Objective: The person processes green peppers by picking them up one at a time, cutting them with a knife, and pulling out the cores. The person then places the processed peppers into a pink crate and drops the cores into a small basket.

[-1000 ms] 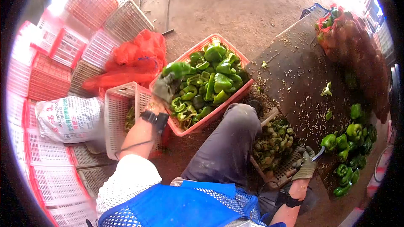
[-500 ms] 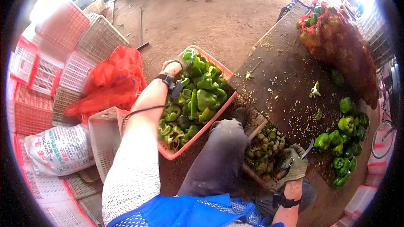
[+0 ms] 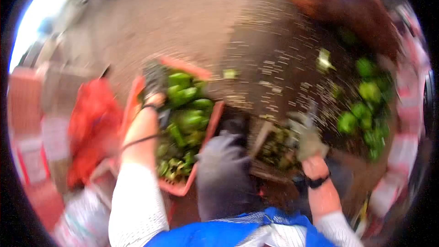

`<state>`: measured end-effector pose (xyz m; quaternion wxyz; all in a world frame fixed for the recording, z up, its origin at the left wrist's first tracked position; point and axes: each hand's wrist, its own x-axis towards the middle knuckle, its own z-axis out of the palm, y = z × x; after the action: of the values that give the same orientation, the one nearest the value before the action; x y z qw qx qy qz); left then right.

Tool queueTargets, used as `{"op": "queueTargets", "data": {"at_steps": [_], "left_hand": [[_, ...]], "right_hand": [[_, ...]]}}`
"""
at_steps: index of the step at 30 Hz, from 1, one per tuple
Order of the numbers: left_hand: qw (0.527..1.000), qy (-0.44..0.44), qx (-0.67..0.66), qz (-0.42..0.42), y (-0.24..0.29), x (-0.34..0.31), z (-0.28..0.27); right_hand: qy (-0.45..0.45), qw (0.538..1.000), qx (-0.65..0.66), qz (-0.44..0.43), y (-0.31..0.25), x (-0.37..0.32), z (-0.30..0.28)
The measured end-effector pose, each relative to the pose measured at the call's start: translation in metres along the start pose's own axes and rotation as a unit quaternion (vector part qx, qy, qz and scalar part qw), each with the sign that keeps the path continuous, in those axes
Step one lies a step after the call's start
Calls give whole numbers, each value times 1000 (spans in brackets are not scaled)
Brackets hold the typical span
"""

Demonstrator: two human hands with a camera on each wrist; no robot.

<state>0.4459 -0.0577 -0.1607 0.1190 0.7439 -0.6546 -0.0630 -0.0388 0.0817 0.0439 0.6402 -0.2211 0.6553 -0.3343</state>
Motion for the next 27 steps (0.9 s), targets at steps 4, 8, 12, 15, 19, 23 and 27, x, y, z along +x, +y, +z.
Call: {"op": "queueTargets", "data": {"at_steps": [4,8,12,15,19,23,27], "left_hand": [[998,-50,-12,32,22,4,-16],[989,-145,2,-28,59,9,-69],[978,28,195,-62,100,15,-98],[993,-12,-61,101,224,-6,-139],[900,39,11,434,427,-34,-168],[839,-81,27,538,601,-55,-164],[740,-146,-4,657,710,-16,-68]], "right_hand": [[-98,985,-33,-138,-19,-13,-7],[-17,958,-121,-258,18,-32,-77],[11,990,63,-126,60,-50,-145],[9,985,104,-137,55,-66,-162],[0,981,71,-182,31,-83,-184],[0,966,189,-178,4,-137,-228],[65,958,168,-224,42,-120,-251]]}}
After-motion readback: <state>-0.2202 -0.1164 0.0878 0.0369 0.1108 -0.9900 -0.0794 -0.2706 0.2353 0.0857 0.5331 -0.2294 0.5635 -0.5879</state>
